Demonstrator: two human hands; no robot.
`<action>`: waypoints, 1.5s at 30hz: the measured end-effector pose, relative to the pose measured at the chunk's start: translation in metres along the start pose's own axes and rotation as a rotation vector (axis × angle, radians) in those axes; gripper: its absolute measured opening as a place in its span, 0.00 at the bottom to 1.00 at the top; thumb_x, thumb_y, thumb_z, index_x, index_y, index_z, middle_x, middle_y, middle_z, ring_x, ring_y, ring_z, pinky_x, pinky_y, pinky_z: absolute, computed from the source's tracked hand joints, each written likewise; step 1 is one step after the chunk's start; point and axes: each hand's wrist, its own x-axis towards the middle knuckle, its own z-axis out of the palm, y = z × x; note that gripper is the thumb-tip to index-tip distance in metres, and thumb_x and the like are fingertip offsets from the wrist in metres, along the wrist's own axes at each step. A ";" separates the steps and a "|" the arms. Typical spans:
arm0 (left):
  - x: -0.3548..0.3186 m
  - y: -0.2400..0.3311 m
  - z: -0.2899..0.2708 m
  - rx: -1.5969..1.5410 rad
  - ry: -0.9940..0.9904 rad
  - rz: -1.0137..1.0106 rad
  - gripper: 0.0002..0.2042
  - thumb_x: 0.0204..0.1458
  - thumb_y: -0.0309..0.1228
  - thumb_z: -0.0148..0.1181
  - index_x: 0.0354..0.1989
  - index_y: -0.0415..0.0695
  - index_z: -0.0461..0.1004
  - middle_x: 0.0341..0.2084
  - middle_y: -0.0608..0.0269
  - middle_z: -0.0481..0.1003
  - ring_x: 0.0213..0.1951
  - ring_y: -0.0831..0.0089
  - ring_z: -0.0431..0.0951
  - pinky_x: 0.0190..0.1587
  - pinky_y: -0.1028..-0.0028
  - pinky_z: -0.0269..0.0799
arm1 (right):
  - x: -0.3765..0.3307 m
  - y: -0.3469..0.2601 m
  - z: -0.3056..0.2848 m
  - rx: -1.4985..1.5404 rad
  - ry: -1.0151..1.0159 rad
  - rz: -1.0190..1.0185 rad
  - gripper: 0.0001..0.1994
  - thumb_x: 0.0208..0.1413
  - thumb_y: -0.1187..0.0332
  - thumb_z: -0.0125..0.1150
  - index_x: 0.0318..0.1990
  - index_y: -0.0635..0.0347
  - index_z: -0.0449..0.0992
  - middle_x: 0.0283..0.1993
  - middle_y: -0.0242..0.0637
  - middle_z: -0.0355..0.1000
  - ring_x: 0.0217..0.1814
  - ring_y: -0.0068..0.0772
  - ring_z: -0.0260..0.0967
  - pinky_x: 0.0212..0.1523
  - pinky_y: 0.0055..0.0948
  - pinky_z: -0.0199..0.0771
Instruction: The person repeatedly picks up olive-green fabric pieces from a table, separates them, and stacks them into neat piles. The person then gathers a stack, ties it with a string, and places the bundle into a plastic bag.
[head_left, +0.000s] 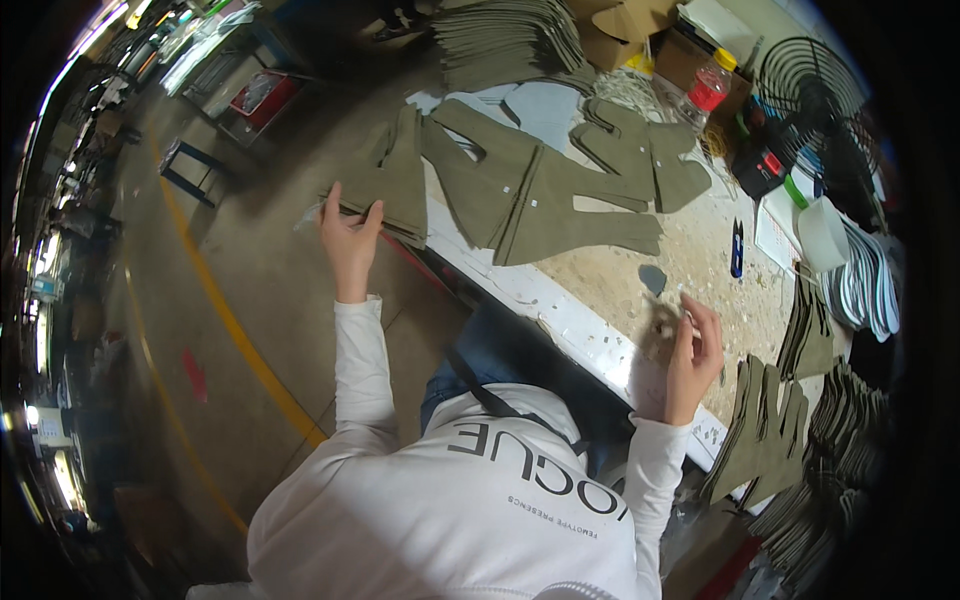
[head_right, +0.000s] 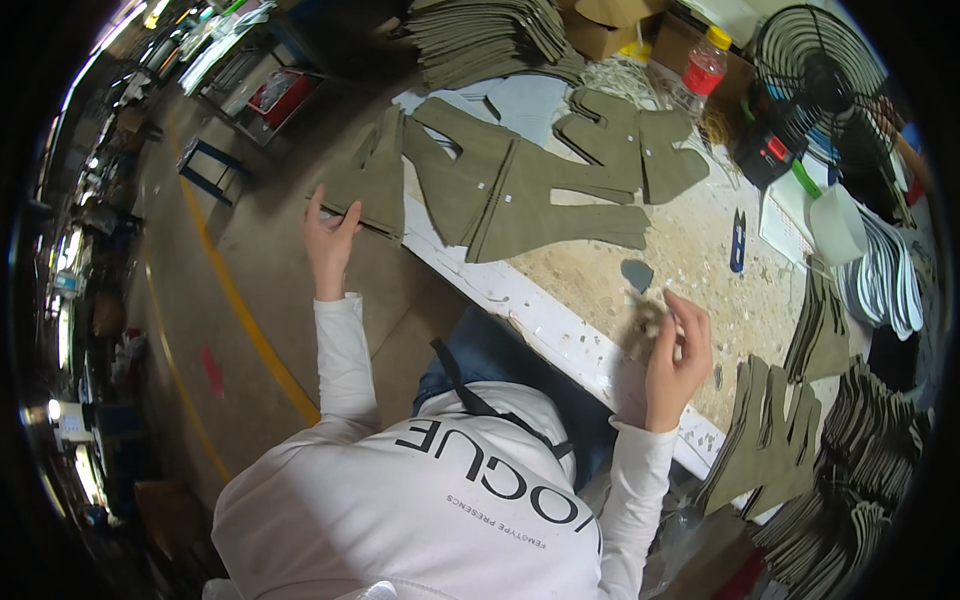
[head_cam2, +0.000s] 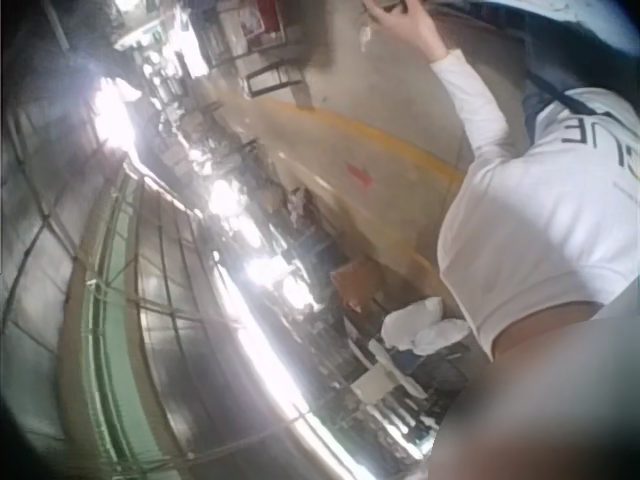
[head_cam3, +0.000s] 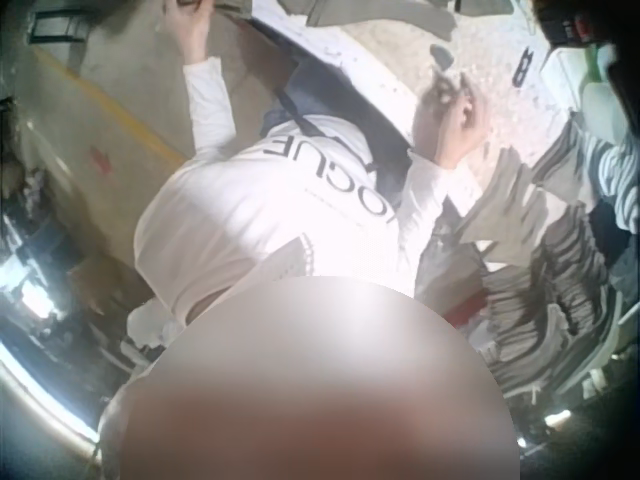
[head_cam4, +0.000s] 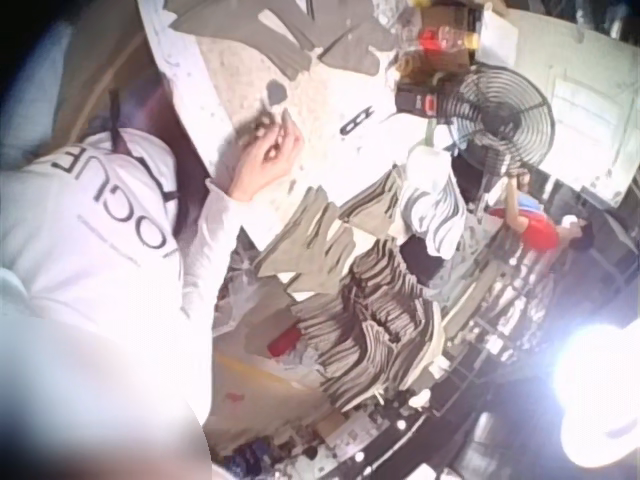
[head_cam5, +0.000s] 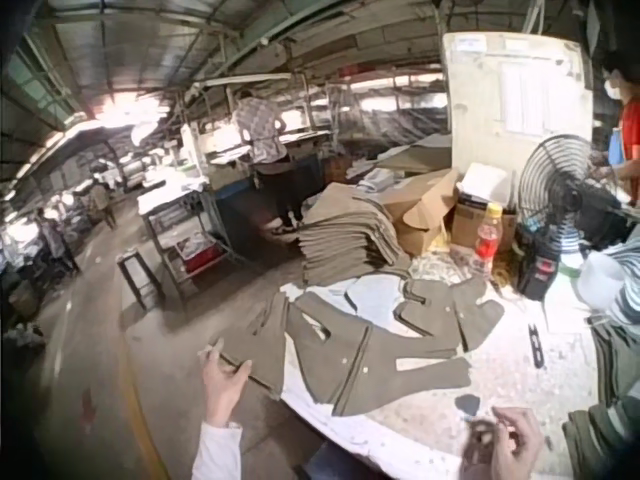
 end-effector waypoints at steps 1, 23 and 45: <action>-0.001 0.006 -0.001 0.336 0.079 0.216 0.31 0.49 0.26 0.67 0.63 0.41 0.64 0.44 0.52 0.74 0.42 0.59 0.77 0.45 0.66 0.73 | 0.006 -0.008 0.000 -0.039 -0.060 -0.037 0.13 0.57 0.80 0.54 0.46 0.60 0.80 0.44 0.35 0.75 0.39 0.24 0.71 0.37 0.20 0.69; 0.020 0.085 0.027 -0.353 -0.653 0.274 0.04 0.54 0.25 0.61 0.35 0.38 0.76 0.36 0.60 0.83 0.32 0.79 0.80 0.36 0.77 0.73 | 0.083 -0.008 0.124 0.063 -0.711 -0.614 0.10 0.50 0.68 0.68 0.40 0.56 0.81 0.41 0.34 0.73 0.47 0.39 0.71 0.46 0.33 0.73; -0.153 0.173 0.036 -0.505 -1.025 0.648 0.06 0.50 0.25 0.64 0.36 0.43 0.81 0.37 0.59 0.81 0.40 0.62 0.83 0.41 0.70 0.78 | 0.077 -0.001 -0.108 -0.227 0.322 -0.277 0.09 0.58 0.77 0.60 0.45 0.64 0.79 0.38 0.35 0.80 0.39 0.19 0.76 0.37 0.20 0.74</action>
